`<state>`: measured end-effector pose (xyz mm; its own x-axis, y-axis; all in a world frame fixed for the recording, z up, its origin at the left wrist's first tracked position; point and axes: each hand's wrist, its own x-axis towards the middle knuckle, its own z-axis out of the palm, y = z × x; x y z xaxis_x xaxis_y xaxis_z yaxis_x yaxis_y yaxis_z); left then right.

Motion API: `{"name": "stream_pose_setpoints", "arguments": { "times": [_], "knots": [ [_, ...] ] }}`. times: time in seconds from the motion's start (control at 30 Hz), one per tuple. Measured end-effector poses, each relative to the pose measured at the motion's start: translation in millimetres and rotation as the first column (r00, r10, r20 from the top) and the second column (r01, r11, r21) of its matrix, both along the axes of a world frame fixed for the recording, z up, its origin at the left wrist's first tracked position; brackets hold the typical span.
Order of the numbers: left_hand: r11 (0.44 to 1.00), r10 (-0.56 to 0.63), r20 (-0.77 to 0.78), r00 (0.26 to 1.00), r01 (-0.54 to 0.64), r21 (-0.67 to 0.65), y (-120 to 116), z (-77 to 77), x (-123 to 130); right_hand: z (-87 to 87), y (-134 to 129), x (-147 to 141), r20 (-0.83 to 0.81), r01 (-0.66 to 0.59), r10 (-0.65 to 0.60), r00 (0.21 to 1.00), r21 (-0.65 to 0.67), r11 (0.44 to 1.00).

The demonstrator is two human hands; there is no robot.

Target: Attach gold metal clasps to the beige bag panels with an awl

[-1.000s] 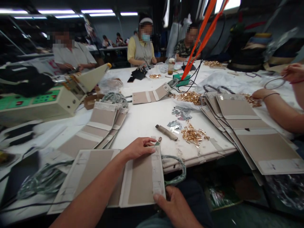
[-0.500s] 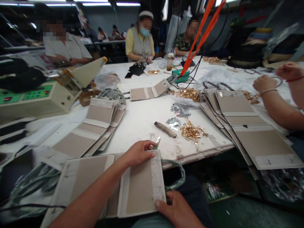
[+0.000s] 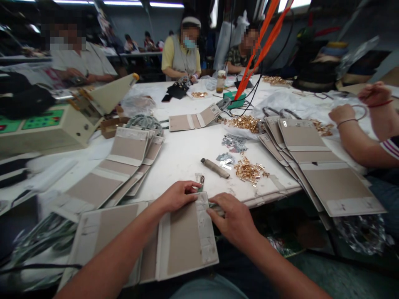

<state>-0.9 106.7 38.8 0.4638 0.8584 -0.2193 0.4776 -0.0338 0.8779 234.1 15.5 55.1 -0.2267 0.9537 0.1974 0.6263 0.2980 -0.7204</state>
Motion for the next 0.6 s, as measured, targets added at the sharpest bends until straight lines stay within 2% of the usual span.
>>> {"name": "stream_pose_setpoints", "arguments": {
  "times": [0.07,0.17,0.3,0.4,0.5,0.6],
  "knots": [
    [0.998,-0.028,0.06,0.998,0.03,-0.048,3,-2.5,-2,-12.0,20,-11,0.044,-0.005,0.006,0.999,-0.013,1.0],
    [0.994,-0.028,0.138,0.99,0.042,-0.103,4,-7.6,-4,-24.2,40,-21,0.082,-0.033,0.044,0.996,-0.128,0.991],
    [0.99,-0.014,0.208,0.978,0.043,-0.134,5,-11.2,-9,-21.3,50,-25,0.028,-0.064,0.076,0.997,-0.29,0.955],
    [0.987,-0.045,0.232,0.972,0.079,-0.139,2,-5.7,-12,-14.4,51,-27,0.028,-0.066,0.081,0.996,-0.34,0.938],
    [0.994,-0.082,0.167,0.983,0.092,-0.053,-4,5.2,-12,-10.2,51,-26,-0.016,-0.069,0.068,0.998,-0.366,0.928],
    [0.996,-0.065,0.085,0.994,0.059,0.073,-15,16.4,-11,-4.3,54,-17,-0.231,-0.181,0.079,0.97,-0.462,0.868]
  ]
}}
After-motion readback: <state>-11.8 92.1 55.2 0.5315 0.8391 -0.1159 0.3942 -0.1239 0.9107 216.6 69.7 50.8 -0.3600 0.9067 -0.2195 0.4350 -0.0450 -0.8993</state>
